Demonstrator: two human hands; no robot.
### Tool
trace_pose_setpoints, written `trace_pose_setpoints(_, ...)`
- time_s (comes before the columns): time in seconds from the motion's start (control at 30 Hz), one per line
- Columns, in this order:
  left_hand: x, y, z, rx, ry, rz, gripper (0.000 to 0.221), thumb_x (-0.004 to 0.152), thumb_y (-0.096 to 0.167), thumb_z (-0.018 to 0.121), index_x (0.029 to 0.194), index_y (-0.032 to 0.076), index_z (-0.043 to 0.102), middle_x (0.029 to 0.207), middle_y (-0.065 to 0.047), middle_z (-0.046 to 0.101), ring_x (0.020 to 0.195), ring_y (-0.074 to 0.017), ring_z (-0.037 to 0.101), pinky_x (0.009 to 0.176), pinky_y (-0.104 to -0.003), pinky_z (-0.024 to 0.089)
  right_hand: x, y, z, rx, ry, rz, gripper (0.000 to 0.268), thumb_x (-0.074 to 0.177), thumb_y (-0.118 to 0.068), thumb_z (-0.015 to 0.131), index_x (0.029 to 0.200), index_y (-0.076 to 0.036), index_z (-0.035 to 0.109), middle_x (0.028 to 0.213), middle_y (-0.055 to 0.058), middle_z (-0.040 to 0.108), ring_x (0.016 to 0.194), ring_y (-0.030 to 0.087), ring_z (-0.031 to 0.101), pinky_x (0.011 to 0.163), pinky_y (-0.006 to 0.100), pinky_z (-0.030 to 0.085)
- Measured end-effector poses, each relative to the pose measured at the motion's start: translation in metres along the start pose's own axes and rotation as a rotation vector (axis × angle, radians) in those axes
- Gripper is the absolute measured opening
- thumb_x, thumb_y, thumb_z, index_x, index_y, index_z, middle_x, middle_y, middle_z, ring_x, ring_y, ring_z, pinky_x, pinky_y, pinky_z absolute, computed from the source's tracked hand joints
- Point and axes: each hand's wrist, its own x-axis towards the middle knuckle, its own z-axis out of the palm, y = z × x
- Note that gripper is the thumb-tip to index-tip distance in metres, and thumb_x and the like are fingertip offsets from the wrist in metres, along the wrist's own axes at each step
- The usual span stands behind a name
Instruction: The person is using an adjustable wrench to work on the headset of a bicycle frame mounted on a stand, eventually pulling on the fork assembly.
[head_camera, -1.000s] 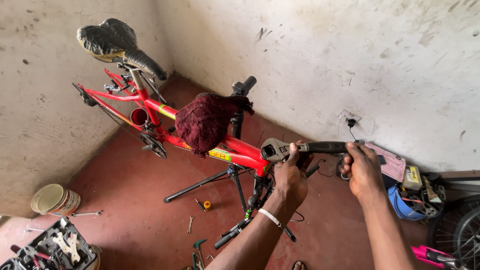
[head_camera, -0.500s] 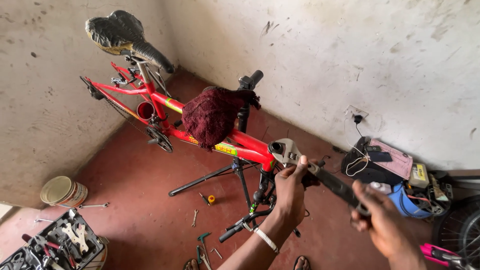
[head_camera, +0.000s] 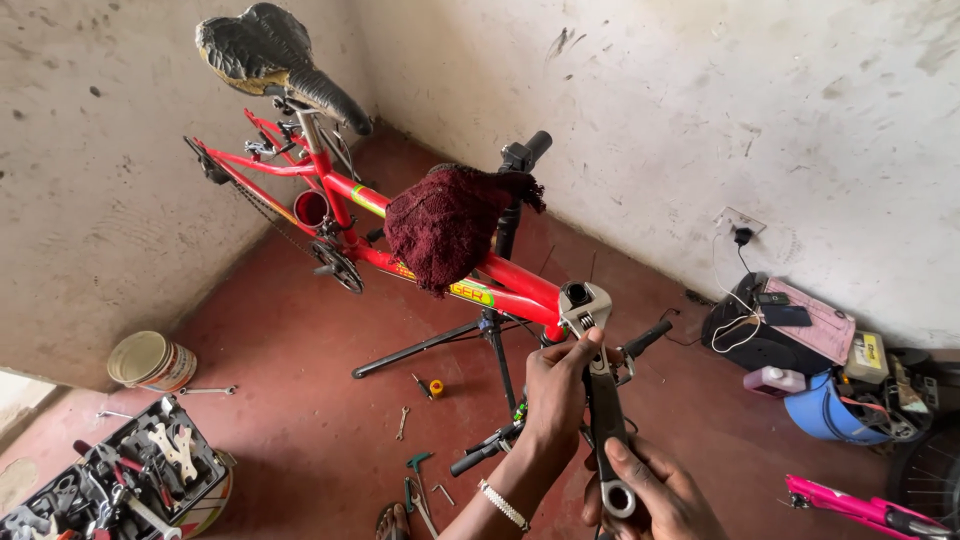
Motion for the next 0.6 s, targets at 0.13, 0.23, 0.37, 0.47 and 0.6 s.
trace_pose_setpoints(0.13,0.001,0.003,-0.003,0.032,-0.005,-0.024,0.036,0.088,0.027,0.059,0.072,-0.004,0.069,0.061,-0.007,0.057,0.051,-0.0103,0.044,0.047,-0.021,0.032,0.001,0.0,0.004,-0.017,-0.056,-0.037,0.044,0.088,-0.024,0.046,0.102,0.015,0.063,0.055,0.028,0.066,0.032,0.018,0.039,0.031,0.028,0.026)
trace_pose_setpoints(0.23,0.003,0.001,-0.002,0.071,-0.001,-0.008,0.036,0.087,0.028,0.059,0.071,-0.003,0.069,0.059,-0.005,0.052,0.052,-0.0103,0.042,0.05,-0.022,0.032,0.007,0.0,0.002,-0.046,0.016,0.069,0.044,0.088,-0.027,0.048,0.091,0.014,0.063,0.055,0.03,0.064,0.037,0.023,0.043,0.036,0.03,0.025)
trace_pose_setpoints(0.37,0.014,-0.012,0.001,0.057,0.0,-0.01,0.034,0.088,0.026,0.059,0.078,-0.004,0.071,0.069,-0.008,0.062,0.058,-0.0103,0.049,0.055,-0.021,0.039,0.02,0.01,-0.024,-0.05,0.081,0.084,0.042,0.087,-0.021,0.052,0.095,0.017,0.068,0.052,0.029,0.059,0.042,0.032,0.051,0.044,0.036,0.032)
trace_pose_setpoints(0.47,0.028,-0.03,0.007,-0.089,-0.06,0.001,0.032,0.089,0.022,0.059,0.084,-0.009,0.067,0.08,-0.012,0.069,0.059,-0.0112,0.055,0.056,-0.022,0.047,0.031,0.019,-0.065,-0.033,0.171,0.084,0.039,0.087,-0.021,0.055,0.098,0.015,0.067,0.056,0.027,0.056,0.045,0.033,0.05,0.043,0.038,0.031)
trace_pose_setpoints(0.6,0.042,-0.041,0.023,-0.317,-0.171,-0.036,0.031,0.096,0.021,0.054,0.092,-0.008,0.064,0.078,-0.011,0.058,0.063,-0.0157,0.055,0.063,-0.026,0.052,0.042,0.016,-0.118,-0.049,0.283,-0.126,0.035,0.089,-0.023,0.058,0.088,0.012,0.062,0.053,0.02,0.053,0.031,0.02,0.035,0.027,0.033,0.023)
